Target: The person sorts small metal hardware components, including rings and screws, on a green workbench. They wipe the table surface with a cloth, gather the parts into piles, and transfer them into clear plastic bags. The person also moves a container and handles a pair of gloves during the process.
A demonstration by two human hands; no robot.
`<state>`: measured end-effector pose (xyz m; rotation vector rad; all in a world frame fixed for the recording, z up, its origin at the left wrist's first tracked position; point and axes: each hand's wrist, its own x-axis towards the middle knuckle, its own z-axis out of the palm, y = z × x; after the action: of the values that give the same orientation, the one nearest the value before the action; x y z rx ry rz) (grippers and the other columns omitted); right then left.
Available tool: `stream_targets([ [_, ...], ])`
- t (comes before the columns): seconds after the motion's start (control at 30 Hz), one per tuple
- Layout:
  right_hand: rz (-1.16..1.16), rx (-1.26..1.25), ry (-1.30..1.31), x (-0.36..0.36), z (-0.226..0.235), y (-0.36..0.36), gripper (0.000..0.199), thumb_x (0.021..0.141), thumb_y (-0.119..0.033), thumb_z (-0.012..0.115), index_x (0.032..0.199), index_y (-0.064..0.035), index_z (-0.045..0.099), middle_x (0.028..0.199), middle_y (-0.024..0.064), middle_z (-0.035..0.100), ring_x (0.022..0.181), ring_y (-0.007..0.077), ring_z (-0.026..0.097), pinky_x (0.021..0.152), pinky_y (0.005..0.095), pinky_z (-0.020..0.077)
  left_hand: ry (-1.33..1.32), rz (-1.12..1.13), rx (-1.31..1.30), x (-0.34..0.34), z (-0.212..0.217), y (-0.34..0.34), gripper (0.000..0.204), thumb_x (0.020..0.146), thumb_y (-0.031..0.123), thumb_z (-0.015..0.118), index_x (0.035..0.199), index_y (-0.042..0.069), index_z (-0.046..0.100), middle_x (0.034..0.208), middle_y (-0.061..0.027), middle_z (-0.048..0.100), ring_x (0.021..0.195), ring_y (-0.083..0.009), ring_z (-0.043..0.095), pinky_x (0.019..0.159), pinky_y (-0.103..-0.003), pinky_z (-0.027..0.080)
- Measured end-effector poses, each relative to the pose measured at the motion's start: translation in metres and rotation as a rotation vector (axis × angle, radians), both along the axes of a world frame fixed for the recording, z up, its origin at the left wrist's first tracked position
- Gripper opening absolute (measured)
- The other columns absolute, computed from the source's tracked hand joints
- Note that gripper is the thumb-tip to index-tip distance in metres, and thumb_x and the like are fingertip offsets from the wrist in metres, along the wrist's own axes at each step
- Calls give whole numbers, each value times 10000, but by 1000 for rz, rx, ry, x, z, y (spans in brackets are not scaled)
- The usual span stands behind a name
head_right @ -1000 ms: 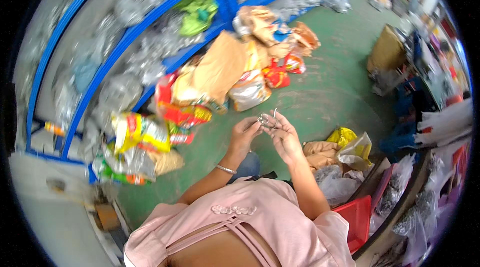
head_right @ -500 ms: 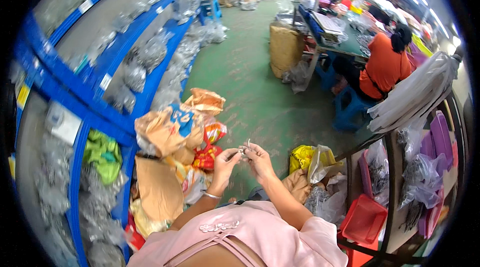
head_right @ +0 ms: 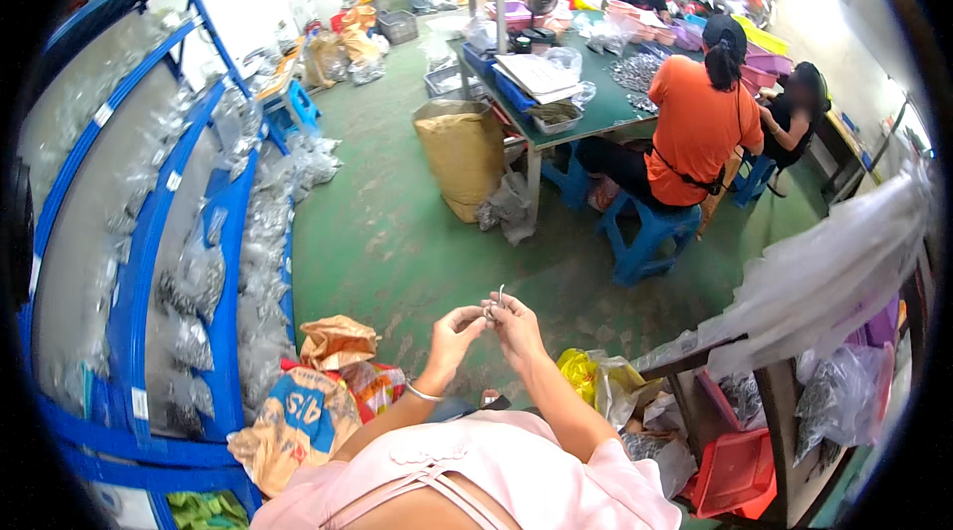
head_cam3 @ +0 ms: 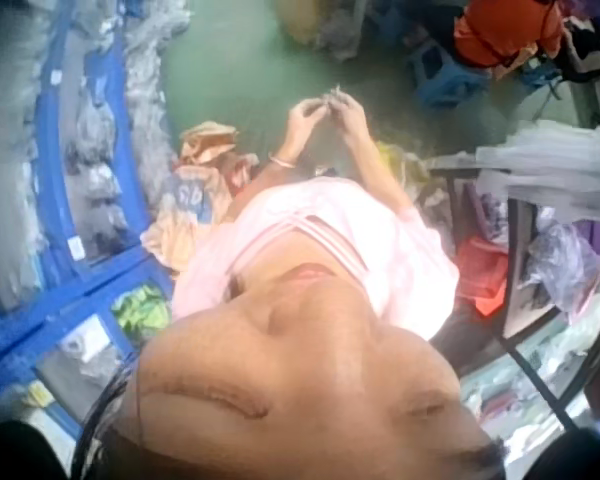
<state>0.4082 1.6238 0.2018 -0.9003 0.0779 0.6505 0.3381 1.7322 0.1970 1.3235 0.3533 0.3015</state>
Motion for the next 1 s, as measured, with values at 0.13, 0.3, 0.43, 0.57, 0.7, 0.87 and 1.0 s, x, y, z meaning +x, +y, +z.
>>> stream_targets([
  [0.13, -132, 57, 79, 96, -9, 19, 224, 857, 4, 502, 1080, 11, 506, 947, 109, 597, 804, 180, 603, 678, 271, 505, 163, -42, 11, 80, -3, 45, 290, 822, 137, 628, 1067, -13, 586, 950, -64, 623, 819, -115, 589, 705, -232, 469],
  [0.3, -229, 82, 134, 227, -34, 28, 205, 859, -6, 486, 1062, -5, 506, 953, 116, 594, 838, 228, 620, 689, 306, 523, 231, -206, -133, 199, -25, 102, 308, 861, 146, 576, 1120, -18, 546, 995, -90, 608, 873, -147, 580, 747, -267, 474],
  [0.43, -335, 74, 92, 363, -52, 28, 219, 845, -13, 505, 1063, -11, 510, 902, 104, 592, 793, 241, 620, 688, 343, 529, 309, -171, -206, 298, -74, 160, 305, 878, 123, 534, 1141, -31, 525, 990, -100, 606, 863, -162, 583, 748, -279, 476],
  [0.57, -393, -60, 32, 512, -53, 26, 221, 840, -13, 530, 1061, -12, 521, 877, 95, 607, 764, 208, 624, 677, 325, 531, 374, 26, -367, 374, -143, 228, 251, 867, 109, 530, 1086, -10, 560, 944, -106, 622, 805, -156, 599, 696, -271, 491],
  [0.7, -469, -191, -37, 636, -63, 17, 226, 837, -28, 536, 1059, 6, 516, 871, 99, 616, 726, 195, 627, 648, 312, 535, 542, 169, -398, 414, -207, 278, 216, 843, 70, 516, 1041, -5, 558, 896, -107, 620, 739, -183, 603, 639, -300, 495],
  [0.87, -529, -277, 38, 772, -80, 21, 248, 841, -7, 484, 1086, 25, 474, 974, 161, 589, 799, 259, 613, 696, 369, 526, 928, 434, -390, 409, -263, 332, 229, 845, 125, 538, 1034, -4, 539, 872, -127, 614, 734, -223, 607, 645, -341, 495],
  [1.0, -536, -249, 79, 887, -110, 22, 328, 844, 1, 444, 1167, 41, 412, 1022, 170, 583, 810, 268, 608, 691, 377, 520, 1091, 691, -427, 402, -241, 335, 264, 832, 160, 567, 1031, -8, 525, 877, -153, 615, 748, -285, 616, 685, -404, 507],
])
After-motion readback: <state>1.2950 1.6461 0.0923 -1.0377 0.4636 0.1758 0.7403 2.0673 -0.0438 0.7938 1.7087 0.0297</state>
